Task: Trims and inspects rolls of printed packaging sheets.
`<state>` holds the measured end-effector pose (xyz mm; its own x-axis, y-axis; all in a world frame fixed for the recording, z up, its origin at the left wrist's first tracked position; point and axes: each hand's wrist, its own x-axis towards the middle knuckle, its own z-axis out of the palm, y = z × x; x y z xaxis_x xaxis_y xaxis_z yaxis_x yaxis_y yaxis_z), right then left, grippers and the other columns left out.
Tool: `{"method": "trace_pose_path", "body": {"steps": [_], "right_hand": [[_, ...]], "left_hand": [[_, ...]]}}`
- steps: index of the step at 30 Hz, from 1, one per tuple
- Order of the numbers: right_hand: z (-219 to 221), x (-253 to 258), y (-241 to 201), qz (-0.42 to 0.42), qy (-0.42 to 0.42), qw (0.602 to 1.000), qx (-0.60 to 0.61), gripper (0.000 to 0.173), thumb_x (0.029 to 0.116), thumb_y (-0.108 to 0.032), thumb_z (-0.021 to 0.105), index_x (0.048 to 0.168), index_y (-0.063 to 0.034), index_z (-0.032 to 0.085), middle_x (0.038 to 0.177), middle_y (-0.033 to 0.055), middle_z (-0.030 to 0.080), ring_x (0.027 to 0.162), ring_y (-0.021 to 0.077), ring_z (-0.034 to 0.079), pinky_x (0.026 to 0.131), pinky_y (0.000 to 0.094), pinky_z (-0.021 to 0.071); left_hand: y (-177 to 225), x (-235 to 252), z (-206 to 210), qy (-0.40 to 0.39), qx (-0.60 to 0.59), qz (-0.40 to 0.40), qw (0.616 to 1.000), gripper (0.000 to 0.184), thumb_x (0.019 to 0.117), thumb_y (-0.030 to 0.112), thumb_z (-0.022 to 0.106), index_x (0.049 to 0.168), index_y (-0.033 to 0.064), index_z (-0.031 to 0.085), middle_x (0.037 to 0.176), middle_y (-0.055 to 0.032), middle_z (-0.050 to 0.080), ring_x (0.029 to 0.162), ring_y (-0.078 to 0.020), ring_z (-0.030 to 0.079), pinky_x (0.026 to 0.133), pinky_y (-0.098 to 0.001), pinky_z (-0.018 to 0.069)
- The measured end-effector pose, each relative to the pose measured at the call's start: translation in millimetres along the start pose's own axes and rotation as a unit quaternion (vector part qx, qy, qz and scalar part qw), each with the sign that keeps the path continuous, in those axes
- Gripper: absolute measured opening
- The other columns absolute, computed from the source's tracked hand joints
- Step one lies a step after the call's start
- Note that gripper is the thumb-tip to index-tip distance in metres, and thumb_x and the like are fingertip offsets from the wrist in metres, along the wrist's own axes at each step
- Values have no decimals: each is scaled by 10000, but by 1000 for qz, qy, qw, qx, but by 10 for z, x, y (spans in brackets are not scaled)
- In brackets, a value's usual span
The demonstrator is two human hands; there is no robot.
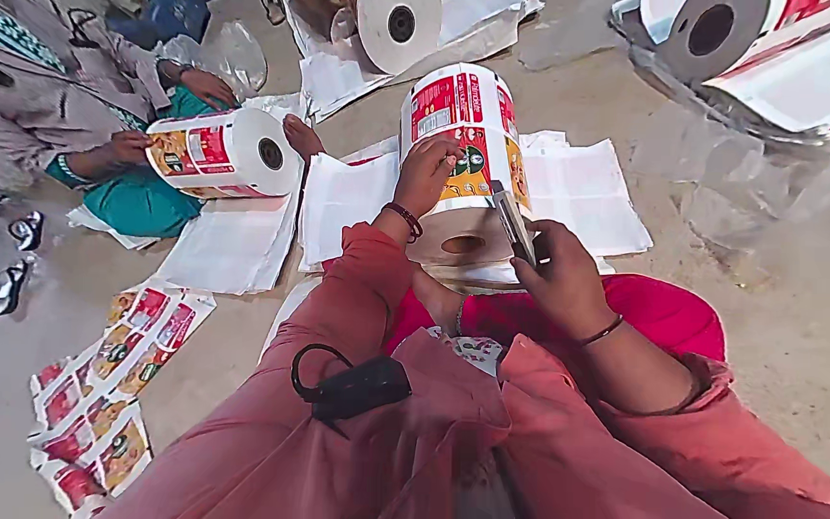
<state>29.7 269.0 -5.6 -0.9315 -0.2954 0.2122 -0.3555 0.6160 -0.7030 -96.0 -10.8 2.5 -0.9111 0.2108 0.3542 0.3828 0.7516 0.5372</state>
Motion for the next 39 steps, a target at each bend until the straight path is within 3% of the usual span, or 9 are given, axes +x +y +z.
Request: {"method": "trace_pose_path", "body": {"steps": [2,5,9,12,18,19,22,34,39], "right_hand": [[42,-30,-67,-11,-2,999,-30,436,877,-127,682,1277,-17,547,1004,160,616,754,291,627,635,497,543],[128,-77,-145,-29,2,997,-67,389,827,-47,683,1195,-7,561,1146,212,564,836,337,645,663,495,562],[204,-95,-140,-29,-29,995,-92,325,937,-144,671,1210,-13,555,1136,201,605,1000,367,649,833,527,557],[235,-90,-156,-36,-48,995,-79,356,975,-157,619,1296,-18,554,1169,203,636,1125,376,631,957,533,525],[280,-57,-271,-9,-105,994,27,498,1046,-185,527,1532,-155,426,1198,155,611,949,283,660,795,502,571],[281,-54,-278,6,-114,991,69,502,1049,-181,517,1540,-185,411,1192,134,615,891,250,648,754,477,565],[303,-60,-270,34,-123,968,214,486,1041,-172,501,1515,-244,421,1019,82,625,568,161,553,492,350,511],[262,-53,-318,22,-111,979,168,472,1029,-172,512,1494,-241,469,1197,53,645,815,157,624,696,392,542],[261,-56,-337,36,-107,980,162,479,1033,-177,512,1506,-235,456,1189,72,642,811,177,630,693,411,545]], "left_hand": [[5,5,0,-4,10,5,1000,373,1060,146,374,1205,60,707,1426,-83,618,1445,-231,455,1249,-437,266],[8,9,-1,-1,10,8,1000,358,1052,134,391,1199,71,711,1430,-75,616,1446,-236,453,1246,-442,273],[-5,0,4,2,13,9,1000,361,1048,128,392,1199,74,715,1431,-73,618,1442,-229,459,1246,-440,271],[-8,-4,4,1,14,9,1000,361,1057,138,391,1202,80,717,1423,-73,623,1437,-233,464,1245,-441,270],[12,-12,-6,4,17,15,1000,361,1054,120,388,1185,68,720,1411,-85,631,1429,-235,475,1246,-440,268],[11,-16,-3,6,17,17,1000,361,1054,119,387,1181,68,721,1409,-85,632,1426,-235,479,1245,-438,270],[19,-16,-9,8,19,19,1000,364,1052,113,383,1182,64,719,1415,-84,630,1427,-236,479,1245,-435,269],[23,-20,1,10,9,10,1000,375,1059,127,376,1179,67,727,1417,-67,631,1430,-226,473,1247,-425,265],[26,-28,7,15,4,10,1000,371,1056,125,381,1168,67,730,1411,-67,635,1428,-222,476,1246,-418,265]]}}
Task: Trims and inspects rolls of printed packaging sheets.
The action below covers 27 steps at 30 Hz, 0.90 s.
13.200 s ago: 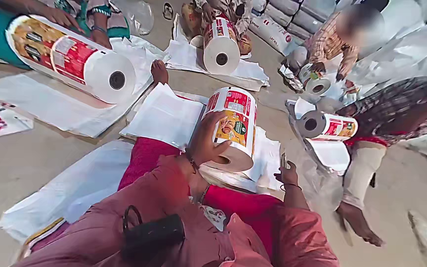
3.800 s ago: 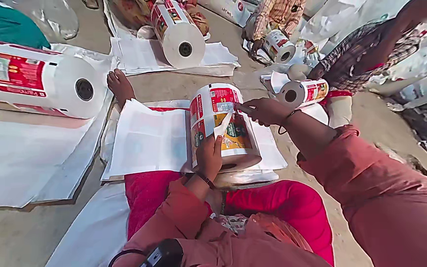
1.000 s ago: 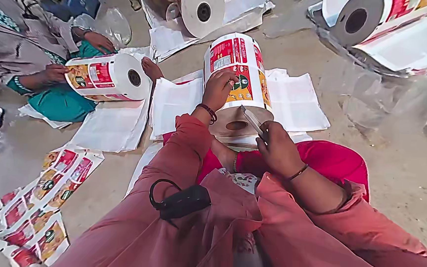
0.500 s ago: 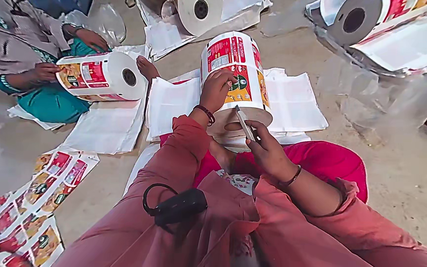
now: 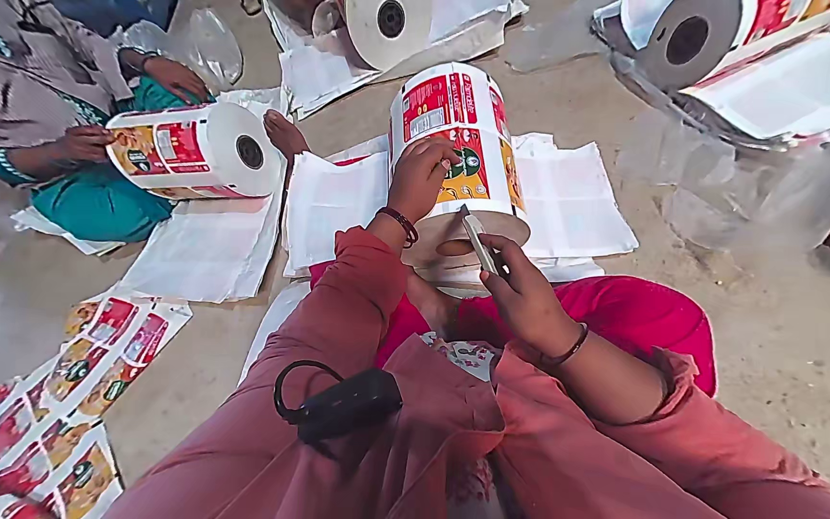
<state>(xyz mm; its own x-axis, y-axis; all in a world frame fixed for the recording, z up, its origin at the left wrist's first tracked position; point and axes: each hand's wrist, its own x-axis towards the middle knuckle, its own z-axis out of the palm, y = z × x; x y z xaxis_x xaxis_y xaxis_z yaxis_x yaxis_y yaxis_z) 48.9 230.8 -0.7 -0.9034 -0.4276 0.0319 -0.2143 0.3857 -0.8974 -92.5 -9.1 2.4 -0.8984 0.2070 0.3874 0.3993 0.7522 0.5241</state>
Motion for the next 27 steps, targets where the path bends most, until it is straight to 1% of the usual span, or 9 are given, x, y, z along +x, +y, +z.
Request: {"method": "trace_pose_path", "body": {"steps": [2,5,10,12,15,18,23,25,27], "right_hand": [[-3,4,0,1,0,1000,1,477,1032,-189,513,1503,-243,461,1156,68,642,774,175,615,667,411,537],[-7,3,0,11,-2,1000,-10,468,1039,-199,515,1501,-247,466,1137,71,645,757,177,611,665,415,535],[-9,9,11,4,5,1000,-18,481,1037,-208,506,1514,-241,458,1141,66,637,750,157,598,666,394,530],[-14,6,36,9,2,1000,-19,478,1037,-215,504,1511,-245,456,1101,63,634,722,157,587,642,390,522],[-26,9,45,14,-4,1000,-9,475,1038,-217,505,1509,-254,458,1086,62,641,697,153,584,628,386,521],[-16,11,73,11,-11,1000,15,469,1038,-230,503,1504,-253,464,1059,67,631,656,156,569,589,380,513],[-7,-9,66,1,8,1000,-2,479,1027,-220,509,1504,-244,473,1095,69,635,703,157,584,612,385,518],[-21,-15,38,-1,13,1000,-19,485,1028,-214,506,1510,-226,466,1151,73,634,773,163,607,668,398,535],[-33,-16,26,0,14,1000,-27,480,1026,-212,508,1504,-221,471,1148,75,638,789,171,617,682,409,539]], "left_hand": [[0,3,-15,-4,3,2,1000,373,1061,126,378,1178,65,727,1420,-72,628,1434,-224,472,1250,-424,260],[-15,-2,-3,-4,3,7,1000,376,1061,127,374,1178,64,726,1417,-74,629,1435,-222,472,1252,-420,258],[-6,5,-11,0,1,3,1000,370,1056,112,381,1165,66,731,1419,-73,629,1433,-230,473,1245,-428,272],[2,-1,-6,-2,6,5,1000,369,1053,110,379,1161,60,728,1414,-74,634,1433,-228,475,1248,-424,269],[9,2,-10,0,6,7,1000,371,1059,118,377,1162,62,729,1415,-75,632,1429,-234,480,1244,-428,275],[-2,-5,-16,-2,-2,1,1000,369,1062,131,379,1164,67,728,1429,-69,622,1436,-233,470,1247,-443,273],[2,-5,-10,-2,6,7,1000,370,1060,128,378,1164,62,727,1420,-74,630,1438,-228,471,1252,-428,266],[4,-1,-9,3,7,8,1000,373,1059,126,376,1166,62,728,1413,-72,636,1433,-226,476,1248,-428,272],[-2,-1,-10,3,7,7,1000,375,1061,127,373,1165,65,728,1412,-72,636,1431,-225,478,1247,-426,273]]}}
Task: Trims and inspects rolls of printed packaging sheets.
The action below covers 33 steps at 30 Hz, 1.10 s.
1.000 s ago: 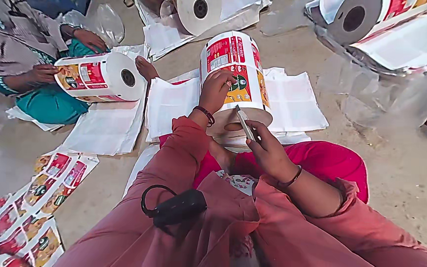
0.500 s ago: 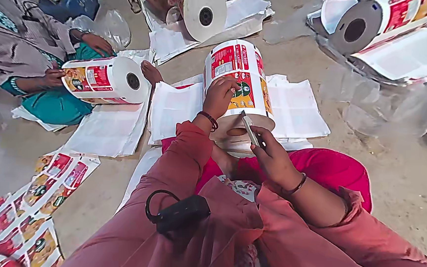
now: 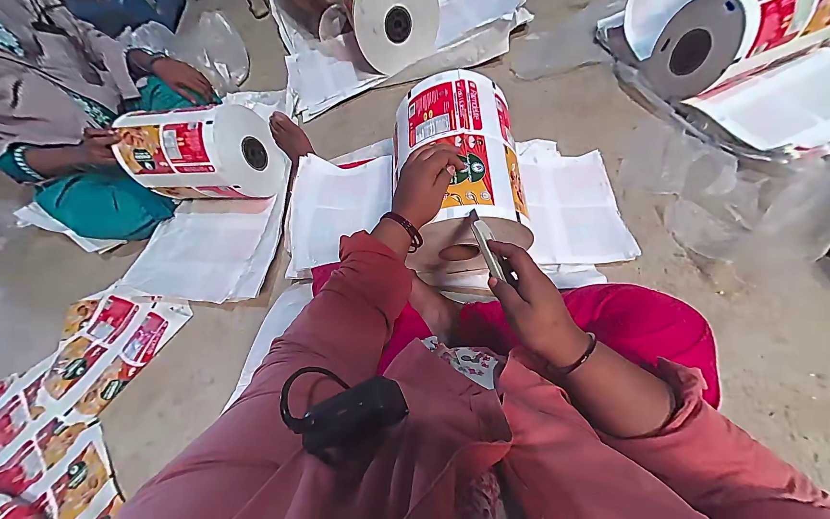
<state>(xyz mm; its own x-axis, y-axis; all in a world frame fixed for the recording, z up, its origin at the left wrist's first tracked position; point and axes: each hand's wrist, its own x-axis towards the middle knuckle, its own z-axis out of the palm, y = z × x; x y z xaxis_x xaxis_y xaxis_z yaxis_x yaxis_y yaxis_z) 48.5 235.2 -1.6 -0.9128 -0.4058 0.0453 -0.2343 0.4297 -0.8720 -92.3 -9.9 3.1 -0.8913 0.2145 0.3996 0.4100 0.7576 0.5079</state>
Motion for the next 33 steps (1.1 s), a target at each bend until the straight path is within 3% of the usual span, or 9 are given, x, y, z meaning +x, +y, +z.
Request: {"method": "trace_pose_path", "body": {"steps": [5,16,25,31,33], "right_hand": [[5,-20,-17,-1,-22,1000,-11,485,1037,-229,501,1519,-242,460,1211,78,635,818,178,634,706,426,552],[-1,4,19,-8,-9,1000,4,472,1025,-190,510,1493,-245,486,1120,58,642,750,156,599,649,396,528],[6,-3,16,-6,-1,1000,14,472,1022,-179,523,1490,-231,483,1144,62,642,803,159,628,686,398,550],[-34,42,78,20,20,1000,15,464,1034,-174,512,1494,-220,472,1097,82,639,715,175,599,620,400,526],[-36,45,85,20,20,1000,13,466,1037,-176,513,1499,-219,467,1087,83,636,707,175,593,615,401,524]], "left_hand": [[1,-2,4,0,-2,-3,1000,373,1061,126,374,1159,69,729,1411,-72,637,1430,-223,479,1247,-426,271],[25,-3,-6,-3,-1,-9,1000,371,1057,117,374,1155,58,727,1420,-73,630,1438,-224,470,1250,-423,264],[-5,-5,11,2,-6,-6,1000,370,1065,122,373,1148,58,728,1416,-66,633,1428,-214,480,1245,-411,277],[10,-10,8,0,-4,-8,1000,282,1034,172,488,1129,94,741,1418,-60,628,1426,-225,478,1232,-436,295],[7,-23,12,3,2,5,1000,234,993,167,529,1069,83,734,1411,-72,631,1424,-240,481,1226,-451,304]]}}
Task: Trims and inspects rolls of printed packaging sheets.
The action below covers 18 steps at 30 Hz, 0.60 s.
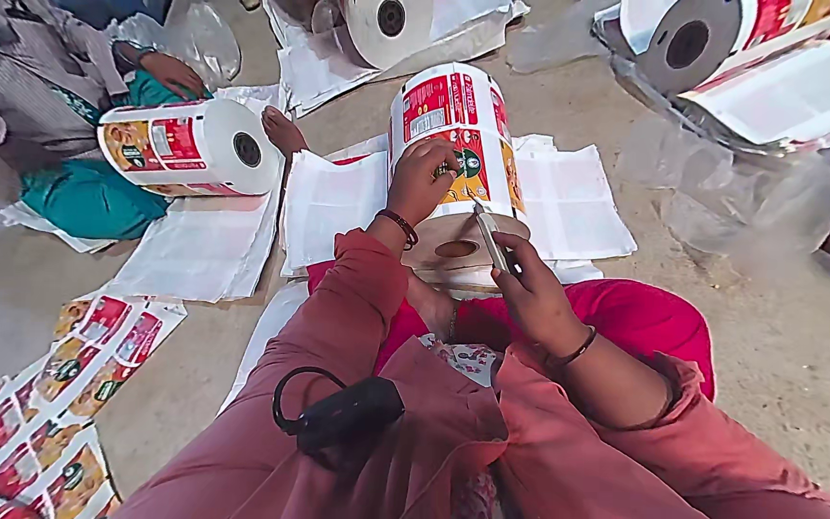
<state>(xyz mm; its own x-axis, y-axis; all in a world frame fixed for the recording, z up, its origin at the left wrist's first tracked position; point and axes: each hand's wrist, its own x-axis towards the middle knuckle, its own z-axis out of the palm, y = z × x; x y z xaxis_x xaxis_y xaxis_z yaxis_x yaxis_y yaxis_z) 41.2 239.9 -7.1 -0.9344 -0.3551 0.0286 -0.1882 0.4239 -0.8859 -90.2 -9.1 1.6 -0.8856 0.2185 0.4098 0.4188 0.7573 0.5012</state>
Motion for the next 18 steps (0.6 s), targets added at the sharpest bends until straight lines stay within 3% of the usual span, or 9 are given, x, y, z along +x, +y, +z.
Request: {"method": "trace_pose_path", "body": {"steps": [3,6,12,18], "right_hand": [[0,17,21,4,0,1000,9,468,1036,-180,516,1499,-229,465,1041,82,631,656,175,572,577,393,510],[-2,20,48,6,-2,1000,28,475,1036,-183,521,1504,-237,460,997,81,629,618,172,555,550,380,499],[-42,41,80,0,10,998,64,476,1041,-180,516,1508,-248,452,926,79,623,536,166,521,478,360,482],[-55,67,127,-20,13,996,86,518,1028,-172,517,1533,-237,421,998,80,633,554,155,541,484,343,500]], "left_hand": [[-4,-16,10,8,11,54,998,208,960,184,543,974,93,729,1389,-82,644,1419,-304,478,1192,-534,321],[-6,-30,6,2,11,99,995,225,952,228,553,977,158,766,1399,-67,640,1441,-351,438,1163,-602,317],[17,-29,-8,2,15,122,992,210,945,190,545,927,122,743,1406,-104,622,1431,-354,442,1186,-565,309],[27,-17,-4,-28,37,104,993,275,990,288,535,1073,234,791,1434,-66,605,1464,-357,396,1171,-624,294]]}}
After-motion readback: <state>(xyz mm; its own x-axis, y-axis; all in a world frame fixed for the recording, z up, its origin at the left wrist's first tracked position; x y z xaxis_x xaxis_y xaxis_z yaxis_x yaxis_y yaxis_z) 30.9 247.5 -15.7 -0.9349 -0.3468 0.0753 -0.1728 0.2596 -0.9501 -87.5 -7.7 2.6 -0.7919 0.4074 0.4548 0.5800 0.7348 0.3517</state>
